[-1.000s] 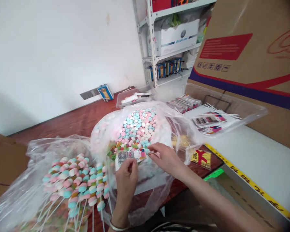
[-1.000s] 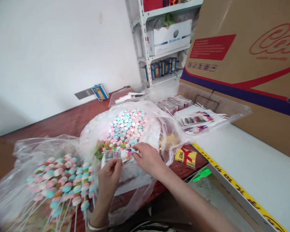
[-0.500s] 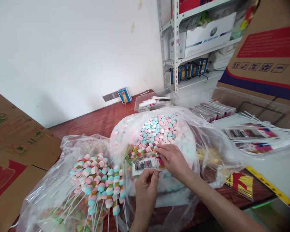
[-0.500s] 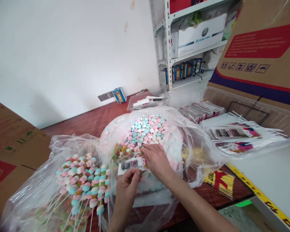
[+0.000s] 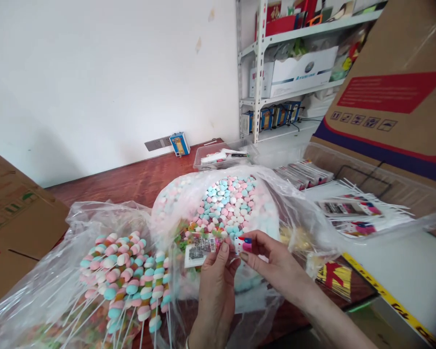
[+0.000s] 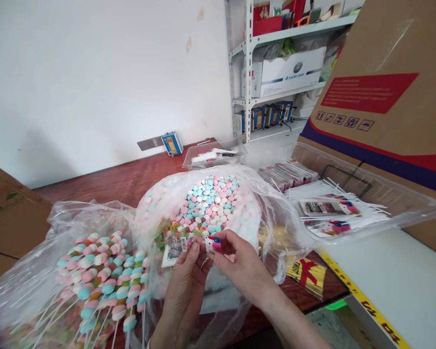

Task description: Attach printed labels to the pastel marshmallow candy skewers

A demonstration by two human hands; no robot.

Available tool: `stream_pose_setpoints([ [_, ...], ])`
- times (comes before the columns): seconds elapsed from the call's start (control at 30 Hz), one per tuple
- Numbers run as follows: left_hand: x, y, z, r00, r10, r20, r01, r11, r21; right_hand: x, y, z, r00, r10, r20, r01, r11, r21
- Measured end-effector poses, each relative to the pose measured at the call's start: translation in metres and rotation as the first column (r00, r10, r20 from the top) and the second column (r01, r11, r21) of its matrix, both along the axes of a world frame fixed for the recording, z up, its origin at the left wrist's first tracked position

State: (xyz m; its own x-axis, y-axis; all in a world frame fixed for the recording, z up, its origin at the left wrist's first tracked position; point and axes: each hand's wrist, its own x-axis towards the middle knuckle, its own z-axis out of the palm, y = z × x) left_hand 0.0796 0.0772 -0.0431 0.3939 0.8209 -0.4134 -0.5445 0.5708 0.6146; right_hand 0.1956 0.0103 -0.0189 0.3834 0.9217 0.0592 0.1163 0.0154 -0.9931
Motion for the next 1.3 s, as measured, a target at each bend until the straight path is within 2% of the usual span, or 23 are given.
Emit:
stream_pose_setpoints([
  [0.07,0.003,-0.003,-0.002,1.000,-0.025,-0.017,0.025,1.000,0.019,-0.004,-0.002,-0.006,0.997,-0.063,-0.033,0.064,0.998,0.009],
  [0.27,0.006,-0.011,-0.003,0.998,-0.013,-0.060,0.013,1.000,0.001,-0.005,-0.010,-0.010,0.979,-0.158,0.129,0.161,0.987,-0.010],
  [0.53,0.004,-0.016,-0.003,0.998,-0.060,0.020,0.059,0.998,0.029,-0.003,-0.018,-0.012,0.983,-0.109,0.147,0.112,0.994,-0.016],
  [0.63,0.003,-0.015,-0.001,0.998,-0.019,0.057,0.016,0.999,0.041,-0.002,-0.023,-0.012,0.983,-0.092,0.159,0.095,0.995,-0.009],
  [0.73,0.003,-0.013,-0.002,0.995,0.018,0.102,-0.018,1.000,-0.002,-0.004,-0.028,-0.009,0.971,-0.137,0.197,0.138,0.990,0.004],
  [0.83,0.003,-0.012,-0.005,0.988,0.015,0.152,-0.002,0.996,-0.085,-0.010,-0.035,-0.006,0.942,-0.254,0.222,0.248,0.967,0.054],
  [0.9,0.003,-0.011,-0.008,0.983,0.015,0.182,0.008,0.992,-0.126,-0.014,-0.039,-0.005,0.906,-0.343,0.248,0.319,0.939,0.130],
  [1.0,0.004,-0.012,-0.008,0.979,0.020,0.202,0.011,0.988,-0.151,-0.018,-0.041,-0.005,0.855,-0.419,0.304,0.346,0.900,0.266],
  [1.1,0.005,-0.015,-0.006,0.978,0.034,0.203,-0.007,0.991,-0.132,-0.020,-0.041,-0.006,0.854,-0.407,0.324,0.319,0.902,0.291],
  [1.23,0.006,-0.020,-0.003,0.983,0.067,0.172,-0.052,0.995,-0.087,-0.024,-0.039,-0.012,0.924,-0.274,0.267,0.221,0.952,0.213],
  [1.3,0.006,-0.021,-0.003,0.984,0.067,0.168,-0.058,0.996,-0.061,-0.026,-0.039,-0.016,0.937,-0.251,0.243,0.201,0.956,0.212],
])
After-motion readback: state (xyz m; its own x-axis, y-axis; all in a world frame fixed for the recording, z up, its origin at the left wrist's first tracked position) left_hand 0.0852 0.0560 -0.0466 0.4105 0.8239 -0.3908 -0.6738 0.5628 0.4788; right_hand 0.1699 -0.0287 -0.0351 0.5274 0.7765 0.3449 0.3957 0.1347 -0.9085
